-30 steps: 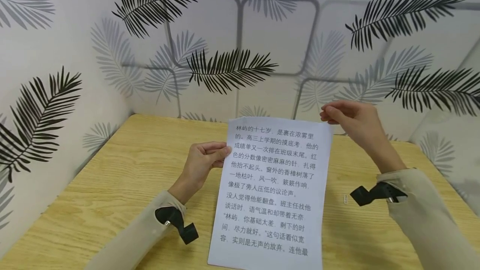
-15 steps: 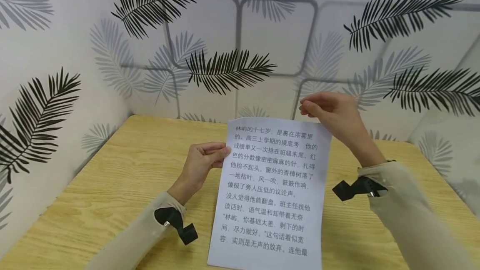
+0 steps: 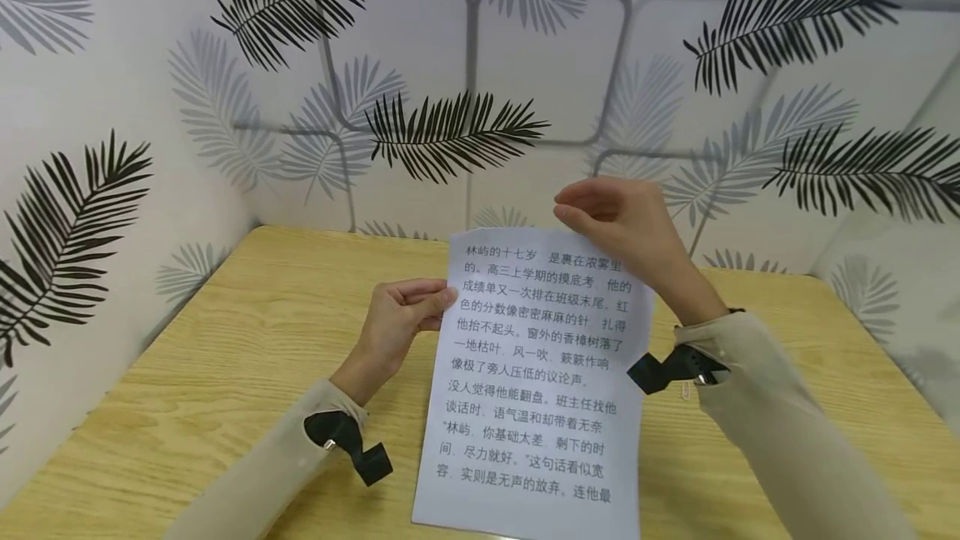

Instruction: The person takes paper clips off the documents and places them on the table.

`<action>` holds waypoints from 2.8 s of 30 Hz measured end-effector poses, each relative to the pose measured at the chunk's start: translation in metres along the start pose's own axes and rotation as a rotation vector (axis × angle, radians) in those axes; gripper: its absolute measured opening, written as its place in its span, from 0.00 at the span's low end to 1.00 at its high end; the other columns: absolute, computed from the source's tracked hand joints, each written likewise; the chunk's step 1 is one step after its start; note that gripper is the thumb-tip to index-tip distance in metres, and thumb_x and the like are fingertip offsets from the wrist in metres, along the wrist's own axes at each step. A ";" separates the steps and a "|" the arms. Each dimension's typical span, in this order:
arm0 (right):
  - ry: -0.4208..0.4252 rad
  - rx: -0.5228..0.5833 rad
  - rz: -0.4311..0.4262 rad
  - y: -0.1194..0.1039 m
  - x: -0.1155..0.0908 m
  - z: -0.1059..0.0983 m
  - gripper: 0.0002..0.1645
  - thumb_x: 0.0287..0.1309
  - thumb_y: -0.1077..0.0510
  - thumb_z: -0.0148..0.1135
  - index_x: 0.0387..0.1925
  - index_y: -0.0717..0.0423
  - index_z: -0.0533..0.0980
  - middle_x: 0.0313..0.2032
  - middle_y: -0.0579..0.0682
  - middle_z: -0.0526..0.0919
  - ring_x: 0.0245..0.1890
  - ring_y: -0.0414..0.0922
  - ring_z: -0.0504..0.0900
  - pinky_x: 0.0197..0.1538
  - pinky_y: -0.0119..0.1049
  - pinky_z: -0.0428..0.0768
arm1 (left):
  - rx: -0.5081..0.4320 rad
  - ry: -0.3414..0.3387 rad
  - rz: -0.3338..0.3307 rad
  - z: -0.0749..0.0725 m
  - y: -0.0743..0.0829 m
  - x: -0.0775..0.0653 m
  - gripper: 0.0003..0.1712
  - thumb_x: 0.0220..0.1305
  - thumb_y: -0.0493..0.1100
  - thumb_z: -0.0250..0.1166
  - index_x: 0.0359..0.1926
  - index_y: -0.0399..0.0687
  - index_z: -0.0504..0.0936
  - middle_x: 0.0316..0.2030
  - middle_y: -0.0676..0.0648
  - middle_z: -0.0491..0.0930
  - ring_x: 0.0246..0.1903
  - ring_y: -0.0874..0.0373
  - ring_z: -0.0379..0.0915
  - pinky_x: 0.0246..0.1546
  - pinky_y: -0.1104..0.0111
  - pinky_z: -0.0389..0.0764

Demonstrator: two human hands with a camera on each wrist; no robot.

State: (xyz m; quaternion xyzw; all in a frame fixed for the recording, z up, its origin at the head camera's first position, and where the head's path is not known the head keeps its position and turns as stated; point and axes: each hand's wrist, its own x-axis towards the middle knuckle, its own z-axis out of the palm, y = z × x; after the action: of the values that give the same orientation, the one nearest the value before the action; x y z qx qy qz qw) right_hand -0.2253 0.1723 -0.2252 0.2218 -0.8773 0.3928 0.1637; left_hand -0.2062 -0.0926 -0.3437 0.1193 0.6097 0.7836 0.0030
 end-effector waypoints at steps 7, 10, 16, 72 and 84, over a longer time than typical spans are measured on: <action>-0.102 -0.035 -0.120 -0.007 0.002 0.012 0.17 0.55 0.54 0.71 0.45 0.56 0.82 0.41 0.50 0.86 0.42 0.45 0.84 0.50 0.42 0.80 | -0.003 0.014 -0.017 0.002 0.000 0.000 0.17 0.63 0.27 0.62 0.50 0.17 0.75 0.30 0.48 0.86 0.25 0.59 0.83 0.30 0.70 0.85; -0.118 -0.036 -0.148 -0.008 0.003 0.018 0.17 0.54 0.56 0.71 0.46 0.57 0.82 0.42 0.52 0.86 0.43 0.47 0.84 0.51 0.42 0.81 | -0.005 0.018 -0.024 0.002 0.000 0.000 0.17 0.63 0.27 0.62 0.50 0.17 0.75 0.30 0.48 0.86 0.26 0.59 0.83 0.31 0.71 0.85; -0.142 -0.022 -0.152 -0.012 0.004 0.028 0.18 0.54 0.58 0.72 0.46 0.59 0.81 0.43 0.52 0.86 0.45 0.48 0.84 0.53 0.41 0.81 | -0.009 0.012 -0.025 0.002 0.001 0.000 0.17 0.63 0.28 0.61 0.51 0.17 0.74 0.30 0.49 0.86 0.26 0.59 0.83 0.31 0.70 0.85; -0.247 -0.114 -0.342 -0.029 0.014 0.059 0.08 0.53 0.71 0.67 0.36 0.60 0.82 0.35 0.53 0.87 0.36 0.46 0.85 0.40 0.37 0.83 | 0.000 -0.004 -0.025 0.003 -0.009 -0.001 0.17 0.63 0.29 0.63 0.49 0.17 0.76 0.32 0.45 0.86 0.28 0.59 0.83 0.32 0.70 0.85; -0.207 -0.091 -0.335 -0.032 0.016 0.055 0.08 0.54 0.70 0.67 0.37 0.61 0.82 0.35 0.53 0.87 0.38 0.48 0.85 0.46 0.38 0.83 | 0.000 -0.007 0.001 0.003 -0.008 0.000 0.17 0.62 0.29 0.63 0.49 0.18 0.76 0.33 0.44 0.86 0.28 0.58 0.84 0.33 0.68 0.85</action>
State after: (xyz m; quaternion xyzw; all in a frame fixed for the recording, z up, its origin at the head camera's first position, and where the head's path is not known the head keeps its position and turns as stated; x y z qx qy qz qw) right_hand -0.2286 0.1074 -0.2335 0.3960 -0.8572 0.2953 0.1457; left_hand -0.2063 -0.0877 -0.3503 0.1224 0.6095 0.7833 0.0046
